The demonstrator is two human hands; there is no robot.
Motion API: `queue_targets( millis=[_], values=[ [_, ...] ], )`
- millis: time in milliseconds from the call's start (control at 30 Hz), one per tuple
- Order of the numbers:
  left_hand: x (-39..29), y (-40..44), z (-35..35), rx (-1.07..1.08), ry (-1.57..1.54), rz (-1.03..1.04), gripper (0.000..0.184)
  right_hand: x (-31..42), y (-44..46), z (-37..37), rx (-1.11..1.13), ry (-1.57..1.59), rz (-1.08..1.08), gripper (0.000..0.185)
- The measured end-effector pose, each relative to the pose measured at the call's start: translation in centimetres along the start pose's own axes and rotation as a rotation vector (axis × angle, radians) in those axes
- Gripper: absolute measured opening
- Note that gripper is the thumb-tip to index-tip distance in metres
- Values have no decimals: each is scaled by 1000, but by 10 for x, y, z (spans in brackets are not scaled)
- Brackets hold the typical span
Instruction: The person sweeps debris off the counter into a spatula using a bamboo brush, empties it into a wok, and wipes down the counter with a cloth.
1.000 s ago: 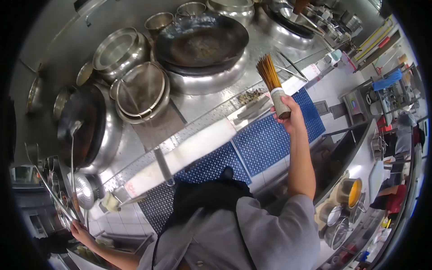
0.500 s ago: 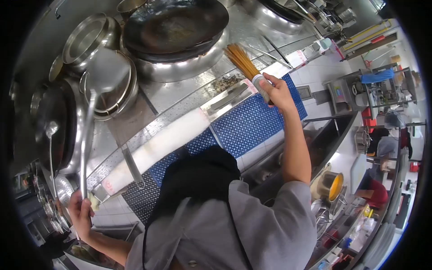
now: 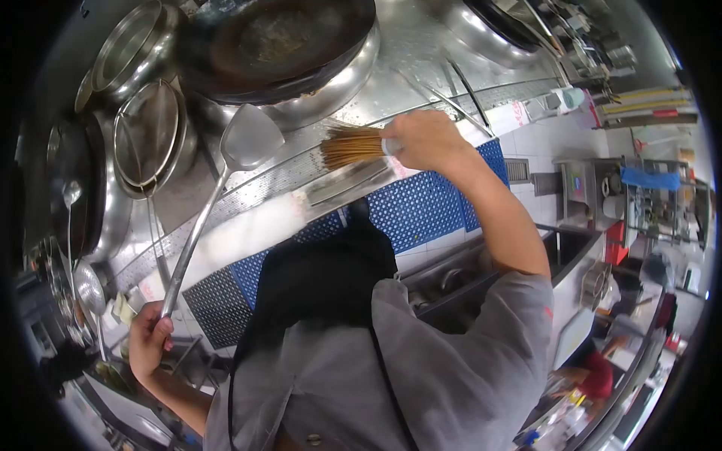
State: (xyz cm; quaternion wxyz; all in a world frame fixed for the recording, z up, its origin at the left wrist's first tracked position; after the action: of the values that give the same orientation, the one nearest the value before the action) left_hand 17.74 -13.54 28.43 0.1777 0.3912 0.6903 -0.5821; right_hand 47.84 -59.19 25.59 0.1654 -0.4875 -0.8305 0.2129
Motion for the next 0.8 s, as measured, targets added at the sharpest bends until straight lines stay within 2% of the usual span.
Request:
queue_targets(
  millis=[67, 133, 200, 333, 467, 567, 667, 700, 800],
  values=[
    [-1, 9, 27, -5, -27, -41, 30, -29, 3, -5, -84, -39, -62, 31],
    [-3, 16, 53, 1, -94, -84, 31, -41, 8, -15, -26, 40, -108, 36],
    [-3, 20, 74, -7, -157, -143, 33, -38, 7, -25, 14, 77, -176, 39],
    [1, 25, 99, 51, -143, -191, 29, -27, 22, 2, 13, 3, -316, 40],
    [9, 35, 102, 69, -136, -230, 21, -45, 13, -14, -34, -96, -275, 39],
    [14, 44, 101, 79, -129, -248, 18, -38, 7, -24, -9, -20, -245, 39],
    [17, 48, 99, 69, -125, -242, 17, -17, 12, -6, -62, -25, -387, 40],
    [19, 50, 97, 72, -121, -240, 17, -21, 15, -1, -34, -32, -334, 38],
    [11, 50, 86, -39, 147, -210, 17, -37, 20, -5, 25, -90, -172, 33]
  ],
)
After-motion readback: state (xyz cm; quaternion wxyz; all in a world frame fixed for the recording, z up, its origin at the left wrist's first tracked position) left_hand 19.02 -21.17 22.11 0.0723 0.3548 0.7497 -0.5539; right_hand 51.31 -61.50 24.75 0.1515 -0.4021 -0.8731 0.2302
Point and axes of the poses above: each hand's wrist, its own y-axis towards the middle knuckle, its own z-axis out of the palm, x = y × z, the point moved 8 cm from there along y, towards the middle knuckle, and after that the axes turned 11 degrees about x, right-handed, at the moved point
